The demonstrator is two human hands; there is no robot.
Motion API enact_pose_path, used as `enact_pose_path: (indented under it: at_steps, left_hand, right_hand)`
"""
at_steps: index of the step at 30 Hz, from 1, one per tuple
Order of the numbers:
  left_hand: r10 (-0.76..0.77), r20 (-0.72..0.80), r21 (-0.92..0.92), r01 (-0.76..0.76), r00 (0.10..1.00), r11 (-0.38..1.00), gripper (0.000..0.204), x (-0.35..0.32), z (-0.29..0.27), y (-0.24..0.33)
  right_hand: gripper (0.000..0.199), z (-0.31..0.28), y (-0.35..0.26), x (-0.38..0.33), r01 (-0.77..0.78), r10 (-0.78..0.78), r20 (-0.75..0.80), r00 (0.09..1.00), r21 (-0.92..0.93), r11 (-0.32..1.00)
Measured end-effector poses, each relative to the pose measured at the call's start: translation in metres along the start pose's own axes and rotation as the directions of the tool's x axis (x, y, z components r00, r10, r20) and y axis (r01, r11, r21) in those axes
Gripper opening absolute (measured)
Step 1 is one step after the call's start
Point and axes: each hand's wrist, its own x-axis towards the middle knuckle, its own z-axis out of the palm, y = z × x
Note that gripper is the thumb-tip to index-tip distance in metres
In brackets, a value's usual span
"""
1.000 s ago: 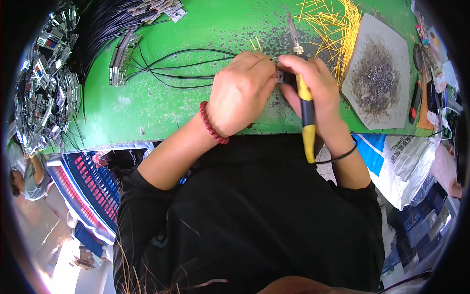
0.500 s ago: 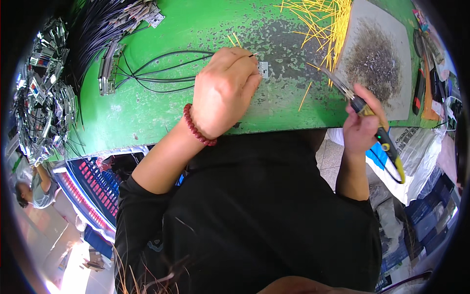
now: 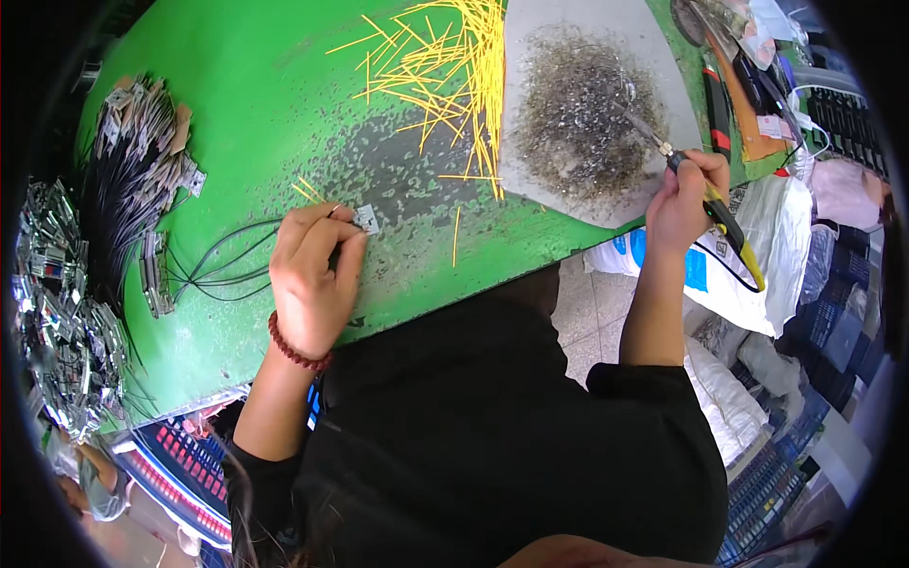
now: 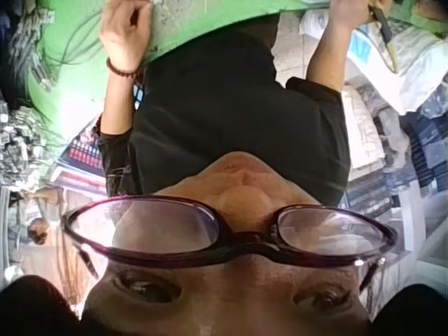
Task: The person solders wires to small circuit boards using a soldering iron and installs the wired components into a toy vehicle body.
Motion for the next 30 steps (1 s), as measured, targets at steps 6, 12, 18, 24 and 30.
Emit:
enact_pose_path:
  at_steps: [6, 12, 18, 24, 30]
  left_hand:
    - [-0.008, 0.003, 0.009, 0.008, 1.0, 1.0, 0.01, 0.002, 0.002, 0.001]
    - [-0.012, 0.008, 0.019, 0.012, 1.0, 1.0, 0.01, 0.004, 0.002, 0.003]
    - [-0.04, 0.005, -0.005, 0.04, 0.999, 0.999, 0.01, 0.0, 0.001, 0.001]
    - [0.017, -0.037, 0.0, -0.017, 0.999, 1.0, 0.011, 0.001, 0.001, -0.002]
    - [0.063, -0.063, -0.053, -0.066, 0.996, 0.996, 0.011, 0.0, 0.007, -0.009]
  right_hand:
    - [0.006, -0.002, 0.009, 0.027, -0.011, 0.023, 0.084, 0.996, -0.15, 0.989]
    - [0.007, 0.009, 0.022, 0.035, 0.068, -0.039, 0.12, 0.992, -0.241, 0.968]
    - [0.006, 0.011, 0.02, 0.03, 0.039, -0.021, 0.094, 0.995, -0.201, 0.979]
    - [0.005, 0.012, 0.022, 0.031, 0.055, -0.026, 0.104, 0.994, -0.288, 0.956]
    - [0.005, 0.005, 0.007, 0.006, 0.048, -0.044, 0.148, 0.988, -0.025, 0.999]
